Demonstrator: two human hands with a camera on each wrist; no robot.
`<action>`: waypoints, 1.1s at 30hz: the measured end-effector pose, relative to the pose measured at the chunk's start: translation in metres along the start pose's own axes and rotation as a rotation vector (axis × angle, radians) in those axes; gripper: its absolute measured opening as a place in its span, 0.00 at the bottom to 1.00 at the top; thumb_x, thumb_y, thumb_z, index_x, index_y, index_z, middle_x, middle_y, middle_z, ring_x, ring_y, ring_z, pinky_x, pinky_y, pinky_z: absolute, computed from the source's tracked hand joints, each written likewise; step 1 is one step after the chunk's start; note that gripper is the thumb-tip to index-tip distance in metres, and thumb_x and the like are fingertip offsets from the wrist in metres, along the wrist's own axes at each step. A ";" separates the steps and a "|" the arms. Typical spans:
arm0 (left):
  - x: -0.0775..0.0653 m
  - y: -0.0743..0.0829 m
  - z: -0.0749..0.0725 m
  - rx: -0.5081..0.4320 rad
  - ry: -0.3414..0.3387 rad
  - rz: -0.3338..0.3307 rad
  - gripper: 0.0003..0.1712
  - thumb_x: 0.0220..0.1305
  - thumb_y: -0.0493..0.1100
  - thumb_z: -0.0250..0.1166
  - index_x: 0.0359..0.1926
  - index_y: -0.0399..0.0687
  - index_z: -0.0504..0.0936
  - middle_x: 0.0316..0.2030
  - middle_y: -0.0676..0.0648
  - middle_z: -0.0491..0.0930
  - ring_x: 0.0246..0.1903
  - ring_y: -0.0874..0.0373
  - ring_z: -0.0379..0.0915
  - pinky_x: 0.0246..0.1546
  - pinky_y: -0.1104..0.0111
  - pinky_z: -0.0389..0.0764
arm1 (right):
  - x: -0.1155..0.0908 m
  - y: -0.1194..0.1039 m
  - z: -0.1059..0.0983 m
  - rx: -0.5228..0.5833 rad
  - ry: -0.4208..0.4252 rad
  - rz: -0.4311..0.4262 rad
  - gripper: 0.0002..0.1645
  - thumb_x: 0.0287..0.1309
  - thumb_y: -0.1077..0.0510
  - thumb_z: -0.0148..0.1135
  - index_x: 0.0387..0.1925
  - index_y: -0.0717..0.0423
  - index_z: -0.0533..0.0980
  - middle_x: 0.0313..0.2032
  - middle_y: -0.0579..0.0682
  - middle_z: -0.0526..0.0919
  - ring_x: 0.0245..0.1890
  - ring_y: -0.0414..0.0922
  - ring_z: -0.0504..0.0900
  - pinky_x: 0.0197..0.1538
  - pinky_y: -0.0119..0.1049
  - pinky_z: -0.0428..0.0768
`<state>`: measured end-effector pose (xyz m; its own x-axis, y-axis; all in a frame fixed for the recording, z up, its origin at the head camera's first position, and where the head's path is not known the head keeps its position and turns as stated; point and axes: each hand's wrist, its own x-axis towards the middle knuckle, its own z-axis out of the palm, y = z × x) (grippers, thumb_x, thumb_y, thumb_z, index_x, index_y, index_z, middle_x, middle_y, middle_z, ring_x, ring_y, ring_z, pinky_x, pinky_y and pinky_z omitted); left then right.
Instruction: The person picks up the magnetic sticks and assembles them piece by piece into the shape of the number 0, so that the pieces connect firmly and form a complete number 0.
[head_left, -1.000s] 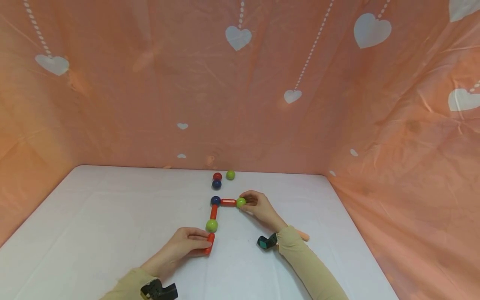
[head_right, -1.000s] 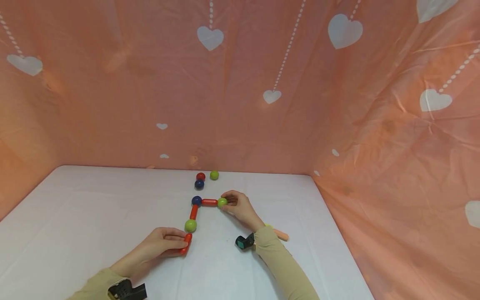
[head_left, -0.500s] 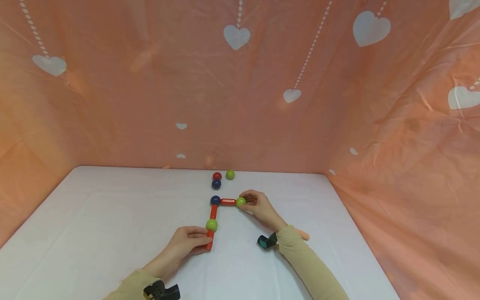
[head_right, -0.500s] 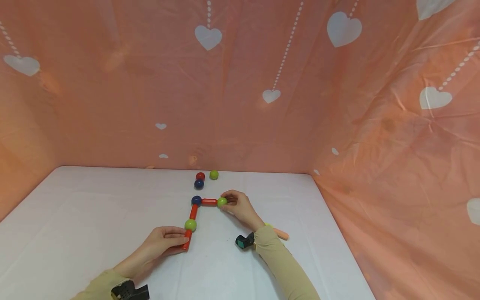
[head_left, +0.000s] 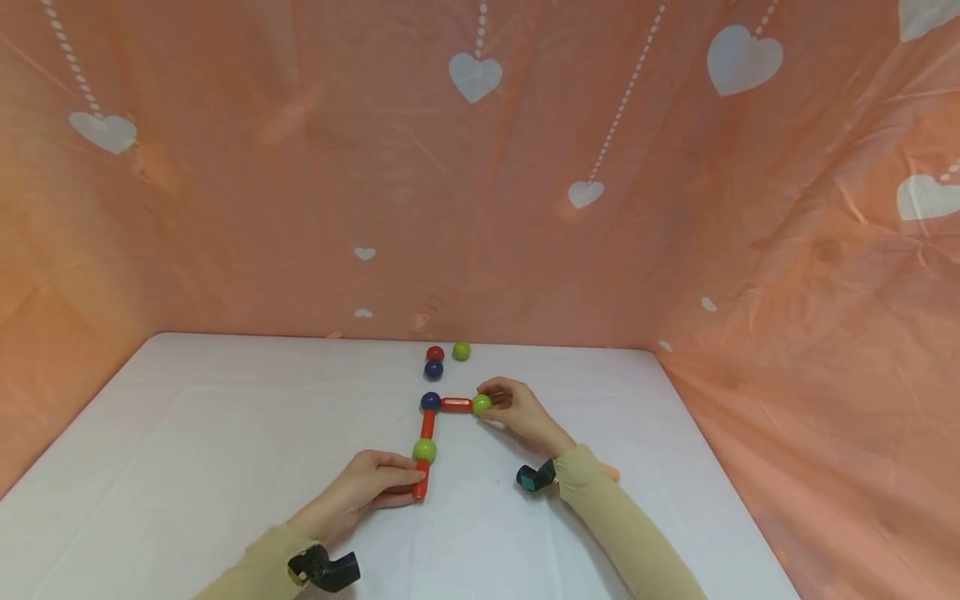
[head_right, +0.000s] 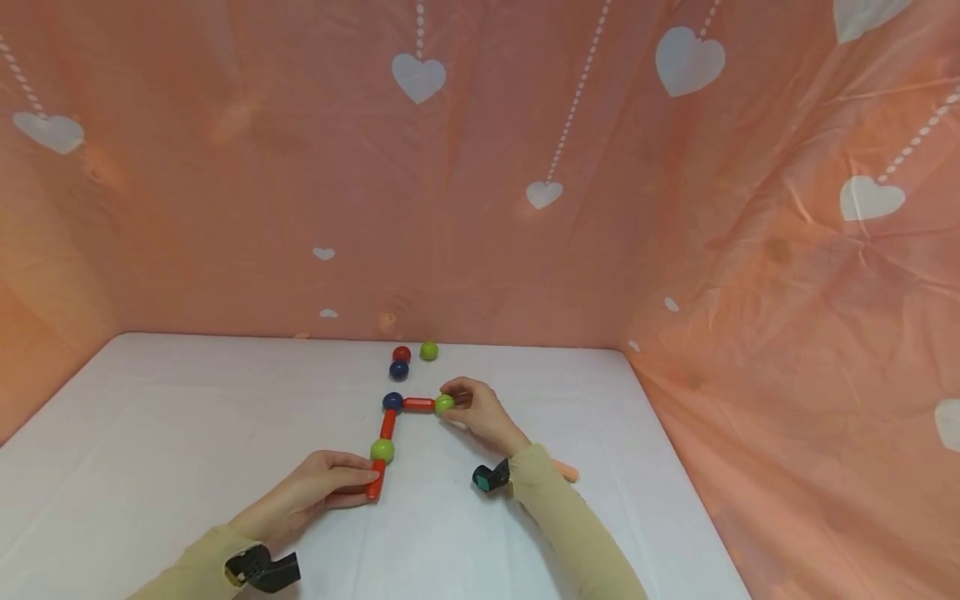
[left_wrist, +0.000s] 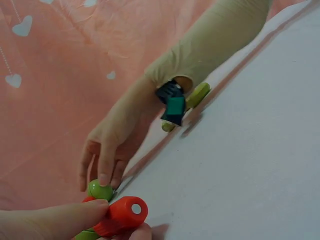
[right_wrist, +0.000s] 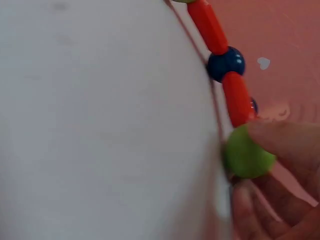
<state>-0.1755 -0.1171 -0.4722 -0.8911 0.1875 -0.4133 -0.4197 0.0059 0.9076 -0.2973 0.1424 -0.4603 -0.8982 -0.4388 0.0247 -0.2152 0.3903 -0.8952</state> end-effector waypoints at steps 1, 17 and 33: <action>0.000 0.000 0.000 0.000 0.000 -0.008 0.24 0.55 0.37 0.71 0.50 0.25 0.75 0.38 0.39 0.81 0.37 0.50 0.82 0.40 0.61 0.83 | 0.003 -0.003 -0.002 -0.017 -0.005 -0.006 0.24 0.55 0.63 0.68 0.54 0.62 0.74 0.49 0.54 0.79 0.48 0.47 0.79 0.54 0.39 0.77; 0.000 -0.001 -0.002 -0.010 -0.016 0.005 0.24 0.55 0.37 0.71 0.49 0.25 0.76 0.39 0.38 0.80 0.36 0.51 0.81 0.40 0.61 0.83 | 0.072 -0.026 -0.025 -0.183 0.000 -0.135 0.31 0.55 0.68 0.66 0.60 0.69 0.67 0.57 0.63 0.73 0.58 0.58 0.71 0.61 0.49 0.70; 0.001 -0.001 -0.003 0.010 -0.038 -0.006 0.24 0.56 0.39 0.71 0.49 0.28 0.76 0.39 0.39 0.80 0.37 0.52 0.81 0.41 0.61 0.83 | 0.095 -0.022 -0.008 -0.300 -0.065 -0.169 0.29 0.50 0.71 0.65 0.57 0.70 0.70 0.55 0.62 0.75 0.61 0.58 0.68 0.64 0.54 0.64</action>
<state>-0.1762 -0.1203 -0.4735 -0.8811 0.2250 -0.4160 -0.4233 0.0168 0.9058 -0.3814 0.0987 -0.4343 -0.8164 -0.5641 0.1241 -0.4701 0.5241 -0.7101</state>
